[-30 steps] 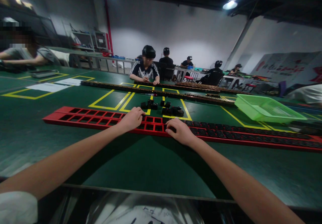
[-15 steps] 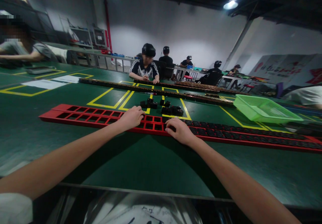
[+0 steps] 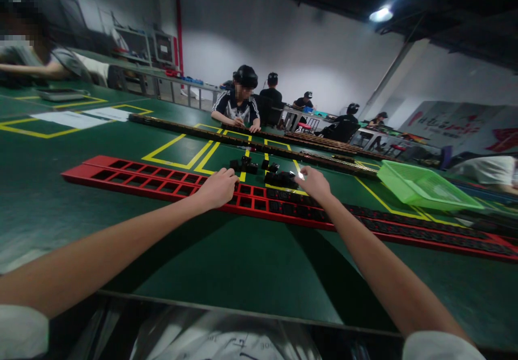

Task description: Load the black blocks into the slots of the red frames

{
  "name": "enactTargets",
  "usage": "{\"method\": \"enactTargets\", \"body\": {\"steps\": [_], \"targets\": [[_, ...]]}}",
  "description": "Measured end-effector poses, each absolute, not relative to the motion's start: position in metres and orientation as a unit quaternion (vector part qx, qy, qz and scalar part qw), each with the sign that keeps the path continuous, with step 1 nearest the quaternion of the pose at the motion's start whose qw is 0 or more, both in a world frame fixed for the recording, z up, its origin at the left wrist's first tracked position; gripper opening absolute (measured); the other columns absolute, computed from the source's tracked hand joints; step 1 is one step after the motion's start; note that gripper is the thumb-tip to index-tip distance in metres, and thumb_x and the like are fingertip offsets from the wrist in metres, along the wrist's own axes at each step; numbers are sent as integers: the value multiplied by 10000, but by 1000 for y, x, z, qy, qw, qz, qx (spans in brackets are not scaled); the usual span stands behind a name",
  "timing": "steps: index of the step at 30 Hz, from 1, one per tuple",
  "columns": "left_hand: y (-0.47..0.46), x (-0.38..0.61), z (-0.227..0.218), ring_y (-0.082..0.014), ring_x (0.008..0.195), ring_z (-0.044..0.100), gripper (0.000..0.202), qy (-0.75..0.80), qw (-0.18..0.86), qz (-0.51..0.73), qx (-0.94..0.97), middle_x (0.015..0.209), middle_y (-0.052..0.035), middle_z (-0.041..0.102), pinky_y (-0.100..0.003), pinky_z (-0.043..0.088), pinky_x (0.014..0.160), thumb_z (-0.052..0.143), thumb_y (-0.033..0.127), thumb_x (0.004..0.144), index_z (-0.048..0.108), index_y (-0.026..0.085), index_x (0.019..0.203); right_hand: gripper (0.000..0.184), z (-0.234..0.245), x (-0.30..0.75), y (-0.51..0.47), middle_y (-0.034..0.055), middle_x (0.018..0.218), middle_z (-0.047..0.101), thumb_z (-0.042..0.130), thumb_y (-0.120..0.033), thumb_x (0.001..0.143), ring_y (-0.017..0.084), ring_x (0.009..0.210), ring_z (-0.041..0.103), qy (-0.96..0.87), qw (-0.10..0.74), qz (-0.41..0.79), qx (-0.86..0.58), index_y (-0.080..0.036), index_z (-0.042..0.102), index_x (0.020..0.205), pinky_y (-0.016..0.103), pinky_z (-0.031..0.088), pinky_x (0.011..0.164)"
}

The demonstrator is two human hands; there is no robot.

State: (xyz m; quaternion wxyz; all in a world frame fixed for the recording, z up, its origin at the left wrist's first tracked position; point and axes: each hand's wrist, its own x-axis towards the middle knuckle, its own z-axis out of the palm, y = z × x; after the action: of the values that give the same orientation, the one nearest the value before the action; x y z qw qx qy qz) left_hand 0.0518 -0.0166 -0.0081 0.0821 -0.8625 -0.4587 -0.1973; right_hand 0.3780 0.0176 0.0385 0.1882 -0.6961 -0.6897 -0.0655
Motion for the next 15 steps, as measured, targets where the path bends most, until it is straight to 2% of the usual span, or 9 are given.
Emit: {"method": "enactTargets", "body": {"steps": [4,7,11,13,15], "targets": [[-18,52,-7,-247,921,514,346,-460,89,-199,-861,1046,-138,610,-369,439,829,376,144,935,676,92,1101,422,29,379,36,123,1071,693,641,-446,810,294,978,648,-668,125,-15,-734,-185,594,1139,345,476,751],[-18,53,-7,-252,918,510,329,-459,89,-199,-861,1035,-138,607,-369,437,821,384,147,934,675,88,1076,376,28,377,40,113,1026,690,667,-347,759,294,954,649,-654,134,1,-745,-205,605,1101,354,479,758],[-16,53,-8,-255,923,501,328,-449,85,-204,-866,1042,-140,604,-377,429,833,371,137,932,664,87,1069,298,32,368,28,99,933,662,569,-270,767,261,834,640,-638,291,89,-707,-205,618,1053,357,487,698],[-13,51,-10,-254,915,499,329,-444,80,-207,-868,1038,-140,604,-381,425,836,367,134,930,660,89,1073,305,32,357,16,69,879,644,472,-277,801,211,700,623,-642,356,210,-645,-220,607,1068,318,477,582],[-10,50,-12,-251,905,500,325,-438,73,-212,-871,1034,-140,606,-381,423,834,370,150,935,658,90,1075,335,31,344,2,53,874,631,450,-285,797,183,633,601,-617,423,392,-535,-234,578,1103,285,443,500]]}}
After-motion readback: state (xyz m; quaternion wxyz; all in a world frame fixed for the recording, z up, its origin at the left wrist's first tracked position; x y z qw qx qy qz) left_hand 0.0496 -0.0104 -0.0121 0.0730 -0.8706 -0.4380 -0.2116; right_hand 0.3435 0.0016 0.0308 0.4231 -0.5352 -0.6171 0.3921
